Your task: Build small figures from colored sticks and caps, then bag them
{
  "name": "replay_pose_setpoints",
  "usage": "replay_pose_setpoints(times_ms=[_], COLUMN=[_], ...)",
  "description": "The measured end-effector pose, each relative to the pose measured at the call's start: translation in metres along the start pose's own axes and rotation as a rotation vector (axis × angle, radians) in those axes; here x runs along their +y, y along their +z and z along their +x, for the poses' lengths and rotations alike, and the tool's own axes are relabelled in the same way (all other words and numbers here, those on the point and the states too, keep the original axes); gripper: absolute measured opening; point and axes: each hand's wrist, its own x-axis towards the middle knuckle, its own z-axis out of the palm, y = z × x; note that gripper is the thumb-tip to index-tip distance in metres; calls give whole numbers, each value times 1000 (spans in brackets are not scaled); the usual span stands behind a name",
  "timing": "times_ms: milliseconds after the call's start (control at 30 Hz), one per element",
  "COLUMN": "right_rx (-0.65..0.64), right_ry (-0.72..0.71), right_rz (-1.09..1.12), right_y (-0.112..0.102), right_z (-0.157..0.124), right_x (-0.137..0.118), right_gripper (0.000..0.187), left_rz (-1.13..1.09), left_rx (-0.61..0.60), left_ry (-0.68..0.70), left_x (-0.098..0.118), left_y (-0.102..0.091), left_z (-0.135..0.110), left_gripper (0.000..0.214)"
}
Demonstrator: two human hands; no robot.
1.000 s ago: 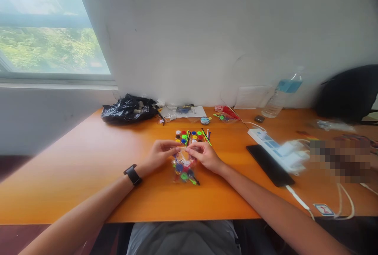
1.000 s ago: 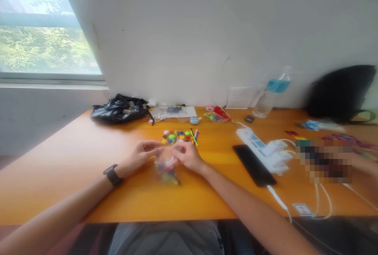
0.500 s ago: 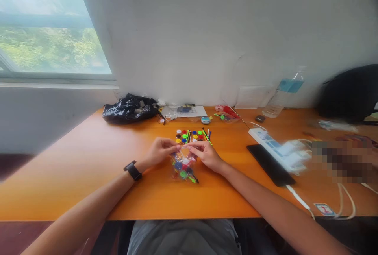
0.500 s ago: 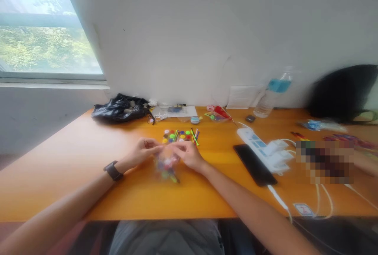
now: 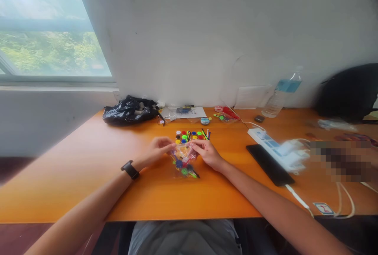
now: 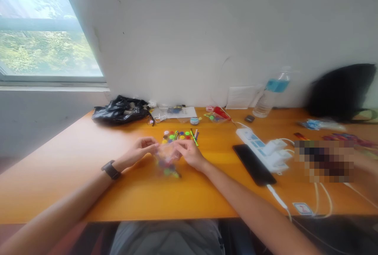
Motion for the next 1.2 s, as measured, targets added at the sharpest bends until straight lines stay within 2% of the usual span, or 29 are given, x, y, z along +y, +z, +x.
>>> replay_pose_setpoints(times_ms=[267,400,467,567,667,733,767,833,900,967,1033,1200], right_rx=[-55,-220,-253,-141,134,367,468,562,626,646,616,562], right_ry=[17,104,113,121,135,67,28,-12,14,100,135,50], right_rz=[-34,-99,-80,75,334,519,613,724,674,431,205,-53], right_y=[-1,-7,-12,-27,-52,-74,-85,-104,-116,-122,-121,-110], right_z=[-3,-1,1,8,19,28,32,38,42,44,45,43], right_x=[-9,-7,-8,-14,-24,-30,-31,-30,-23,-11,2,19], right_gripper=[38,40,39,35,20,9,9,16,25,33,31,30], left_rz=[111,115,98,29,-4,-9,-12,-18,-14,-7,1,44], left_rx=[-37,-46,-30,53,141,157,151,120,94,85,82,46], left_ry=[28,32,19,-14,-29,-31,-32,-39,-52,-62,-61,-33], left_x=[-3,-1,0,1,-3,-7,-8,-10,-10,-10,-10,-7], left_y=[12,14,14,11,7,6,6,8,10,11,11,11], left_z=[-3,-4,-4,-3,0,1,2,3,3,2,2,0], left_gripper=[45,46,49,54,57,59,59,60,60,59,58,55])
